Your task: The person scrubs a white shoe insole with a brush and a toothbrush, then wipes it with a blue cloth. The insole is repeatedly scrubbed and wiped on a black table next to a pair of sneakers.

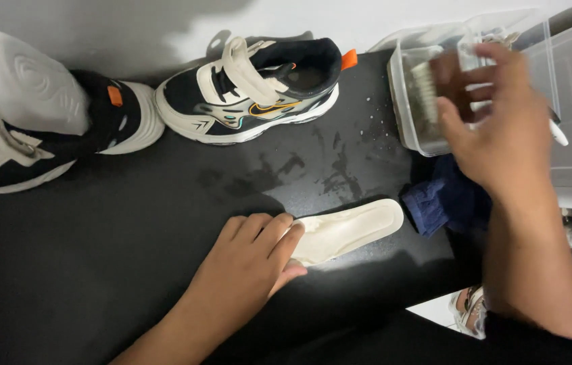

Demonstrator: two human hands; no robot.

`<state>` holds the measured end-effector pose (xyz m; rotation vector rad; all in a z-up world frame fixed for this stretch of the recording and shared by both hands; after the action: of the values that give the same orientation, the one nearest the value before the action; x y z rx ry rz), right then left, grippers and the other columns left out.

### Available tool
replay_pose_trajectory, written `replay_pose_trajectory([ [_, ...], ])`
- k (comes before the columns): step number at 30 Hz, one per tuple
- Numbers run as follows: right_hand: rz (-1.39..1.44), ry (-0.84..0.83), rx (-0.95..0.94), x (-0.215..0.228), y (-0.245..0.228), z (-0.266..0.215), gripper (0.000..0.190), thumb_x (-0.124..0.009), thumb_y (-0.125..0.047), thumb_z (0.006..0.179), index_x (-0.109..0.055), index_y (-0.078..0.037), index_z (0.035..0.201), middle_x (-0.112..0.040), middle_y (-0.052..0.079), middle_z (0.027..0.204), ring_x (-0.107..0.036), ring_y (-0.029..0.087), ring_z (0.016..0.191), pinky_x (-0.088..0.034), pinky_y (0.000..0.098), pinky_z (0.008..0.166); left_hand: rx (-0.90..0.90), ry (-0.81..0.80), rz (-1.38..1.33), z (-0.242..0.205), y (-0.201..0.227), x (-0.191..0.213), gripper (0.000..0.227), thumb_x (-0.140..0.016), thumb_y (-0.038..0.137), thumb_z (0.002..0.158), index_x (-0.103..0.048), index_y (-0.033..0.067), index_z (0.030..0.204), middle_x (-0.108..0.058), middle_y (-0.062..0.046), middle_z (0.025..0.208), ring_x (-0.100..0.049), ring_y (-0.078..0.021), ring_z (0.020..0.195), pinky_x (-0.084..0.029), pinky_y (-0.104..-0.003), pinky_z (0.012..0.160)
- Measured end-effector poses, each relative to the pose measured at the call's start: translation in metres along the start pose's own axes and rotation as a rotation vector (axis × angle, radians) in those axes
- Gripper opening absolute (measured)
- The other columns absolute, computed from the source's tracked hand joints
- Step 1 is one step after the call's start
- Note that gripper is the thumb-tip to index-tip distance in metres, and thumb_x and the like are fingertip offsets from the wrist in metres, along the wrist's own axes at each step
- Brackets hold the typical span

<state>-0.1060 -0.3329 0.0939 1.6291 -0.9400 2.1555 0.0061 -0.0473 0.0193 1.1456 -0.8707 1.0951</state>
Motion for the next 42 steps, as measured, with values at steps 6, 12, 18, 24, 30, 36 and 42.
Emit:
replay_pose_trajectory([
  [6,0.237,0.135,0.142,0.009,-0.015,-0.028,0.047,-0.068,0.019,0.105,-0.043,0.012,0.145,-0.058,0.028,0.121,-0.066,0.038,0.108,-0.062,0.0459,0.091,-0.019,0.052,-0.090,0.001,-0.003,0.006,0.050,-0.083,0.036,0.087,-0.063,0.0096,0.124,-0.061,-0.005,0.122,-0.059,-0.0246,0.096,-0.045,-0.038,0.075],
  [12,0.320,0.251,0.291,0.003,-0.013,-0.042,0.033,-0.059,0.008,0.116,-0.038,0.010,0.141,-0.043,0.025,0.132,-0.062,0.038,0.099,-0.057,0.0514,0.103,0.019,0.055,-0.133,-0.001,-0.006,0.008,0.046,-0.082,0.030,0.084,-0.066,0.0109,0.123,-0.063,-0.008,0.123,-0.060,-0.0276,0.101,-0.046,-0.041,0.080],
  [18,0.201,0.332,0.272,-0.001,-0.001,-0.059,0.049,-0.057,-0.001,0.118,-0.035,0.007,0.162,-0.048,0.031,0.153,-0.063,0.043,0.118,-0.056,0.0485,0.099,0.056,0.081,-0.094,-0.006,-0.004,-0.004,0.054,-0.086,0.041,0.083,-0.061,0.0101,0.120,-0.058,-0.007,0.108,-0.056,-0.0271,0.082,-0.042,-0.041,0.070],
  [24,0.256,-0.227,0.301,-0.028,-0.115,-0.085,0.067,-0.016,-0.064,0.097,-0.044,-0.010,0.069,-0.044,0.004,0.061,-0.039,0.025,0.051,-0.024,0.0475,0.054,0.174,0.097,-0.142,-0.007,-0.007,-0.009,0.063,-0.087,0.052,0.075,-0.064,0.0180,0.123,-0.059,-0.006,0.113,-0.057,-0.0320,0.090,-0.040,-0.047,0.072],
  [30,0.118,-0.119,0.596,-0.045,-0.078,-0.112,0.038,-0.062,0.011,0.095,-0.071,-0.010,0.126,-0.068,0.007,0.106,-0.064,0.031,0.098,-0.049,0.0452,0.087,0.238,0.085,-0.202,-0.009,-0.009,-0.006,0.061,-0.092,0.046,0.073,-0.063,0.0170,0.118,-0.056,-0.002,0.111,-0.054,-0.0278,0.089,-0.039,-0.044,0.076],
  [36,0.114,-0.201,0.699,-0.085,-0.069,-0.150,0.032,-0.055,-0.017,0.102,-0.065,-0.014,0.133,-0.063,0.010,0.130,-0.058,0.037,0.120,-0.046,0.0528,0.101,0.151,0.139,-0.112,-0.011,-0.011,-0.008,0.059,-0.093,0.052,0.070,-0.069,0.0208,0.113,-0.058,-0.001,0.110,-0.055,-0.0254,0.084,-0.039,-0.042,0.072],
  [42,-0.010,-0.270,0.516,-0.099,-0.081,-0.165,0.069,-0.057,-0.001,0.087,-0.050,-0.025,0.151,-0.056,0.011,0.145,-0.050,0.038,0.112,-0.050,0.0486,0.078,0.131,0.186,-0.042,-0.011,-0.008,-0.004,0.055,-0.091,0.052,0.073,-0.070,0.0192,0.113,-0.059,-0.001,0.109,-0.055,-0.0251,0.085,-0.039,-0.042,0.071],
])
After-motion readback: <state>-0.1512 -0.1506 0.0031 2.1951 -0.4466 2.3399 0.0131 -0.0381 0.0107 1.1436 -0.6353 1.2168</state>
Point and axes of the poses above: each hand's wrist, its own z-axis towards the middle knuckle, its own x-axis out of the back of the hand, y = z × x, the point moved 5 cm from there along z, towards the middle knuckle
